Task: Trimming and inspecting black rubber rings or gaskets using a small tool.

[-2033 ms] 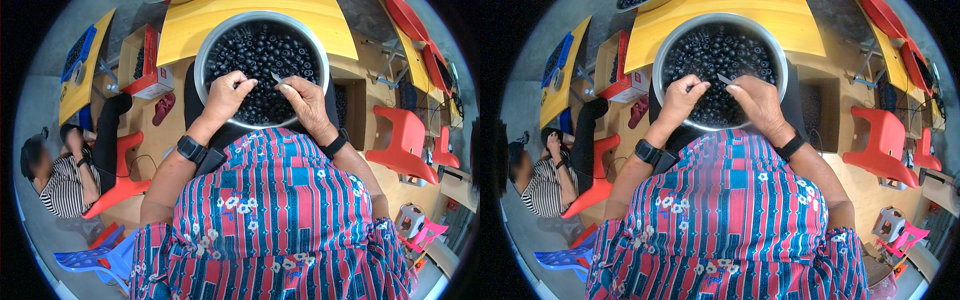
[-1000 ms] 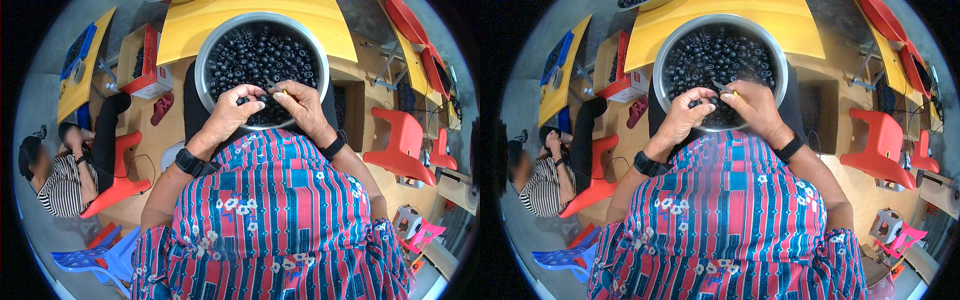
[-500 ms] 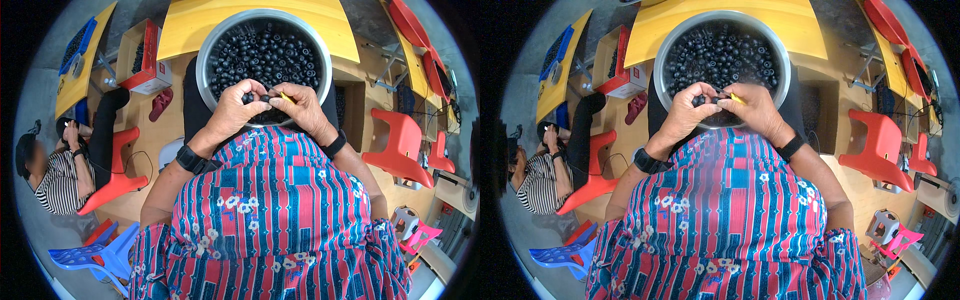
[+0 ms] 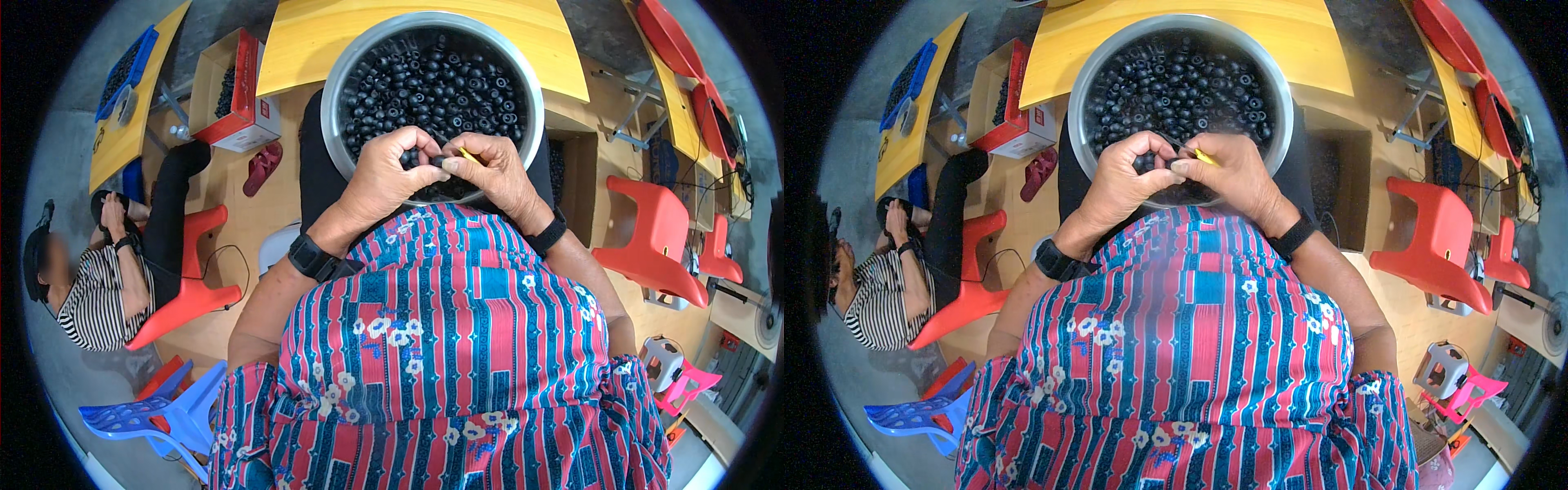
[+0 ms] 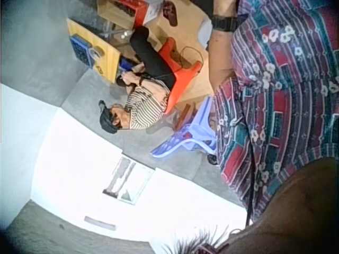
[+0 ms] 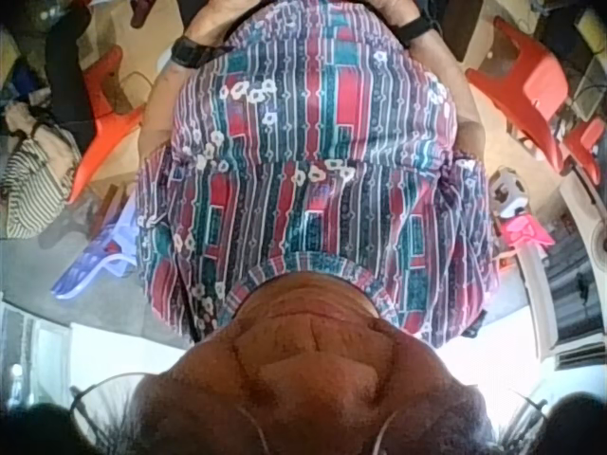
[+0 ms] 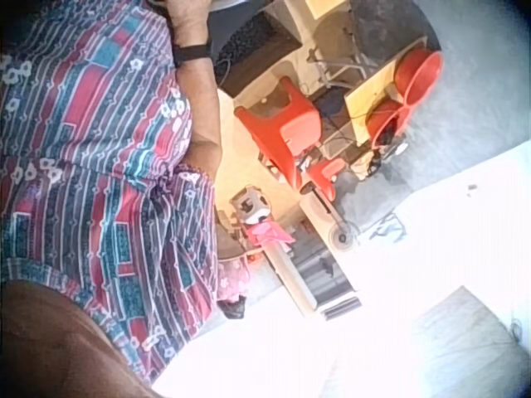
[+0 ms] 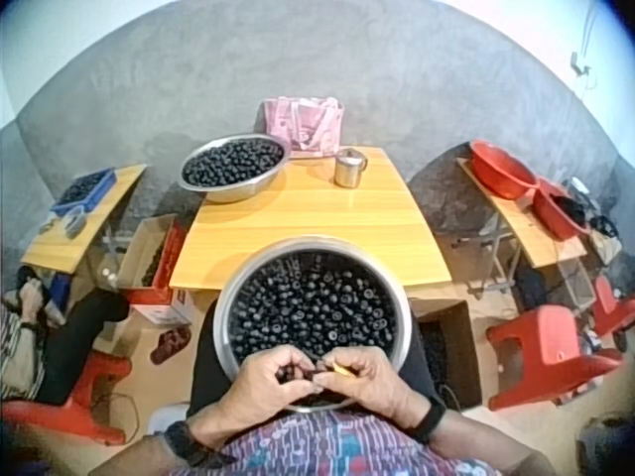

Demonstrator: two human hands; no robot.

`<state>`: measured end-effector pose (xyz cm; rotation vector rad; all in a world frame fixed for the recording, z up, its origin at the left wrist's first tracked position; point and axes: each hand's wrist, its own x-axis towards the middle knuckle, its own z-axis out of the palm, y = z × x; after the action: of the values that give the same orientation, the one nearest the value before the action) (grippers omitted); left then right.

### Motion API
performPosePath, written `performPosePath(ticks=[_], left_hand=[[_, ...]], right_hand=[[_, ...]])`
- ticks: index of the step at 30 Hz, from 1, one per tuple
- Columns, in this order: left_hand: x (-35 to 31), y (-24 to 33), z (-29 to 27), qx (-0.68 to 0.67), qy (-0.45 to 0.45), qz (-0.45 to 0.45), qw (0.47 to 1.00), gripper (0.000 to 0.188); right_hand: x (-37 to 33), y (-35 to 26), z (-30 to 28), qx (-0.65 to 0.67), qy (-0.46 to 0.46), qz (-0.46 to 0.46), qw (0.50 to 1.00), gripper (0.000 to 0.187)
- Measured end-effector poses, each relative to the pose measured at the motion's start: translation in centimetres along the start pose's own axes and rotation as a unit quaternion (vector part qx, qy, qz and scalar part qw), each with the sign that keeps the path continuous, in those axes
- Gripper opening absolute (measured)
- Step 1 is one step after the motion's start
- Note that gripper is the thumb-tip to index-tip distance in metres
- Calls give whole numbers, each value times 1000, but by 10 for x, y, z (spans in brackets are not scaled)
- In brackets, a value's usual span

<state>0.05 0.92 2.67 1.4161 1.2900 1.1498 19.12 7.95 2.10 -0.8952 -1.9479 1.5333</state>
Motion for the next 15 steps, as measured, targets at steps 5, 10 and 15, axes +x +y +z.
performPosePath(ticks=[5,10,15], left_hand=[[1,8,1,33,-1,-19,999,20],[-2,-5,1,-54,2,-24,998,17],[-4,-13,-1,-89,-40,-24,995,18]], right_hand=[[0,-4,1,-43,3,-9,999,27],[-1,-1,0,-17,2,-13,1000,27],[-1,1,-1,38,-20,12,999,25]])
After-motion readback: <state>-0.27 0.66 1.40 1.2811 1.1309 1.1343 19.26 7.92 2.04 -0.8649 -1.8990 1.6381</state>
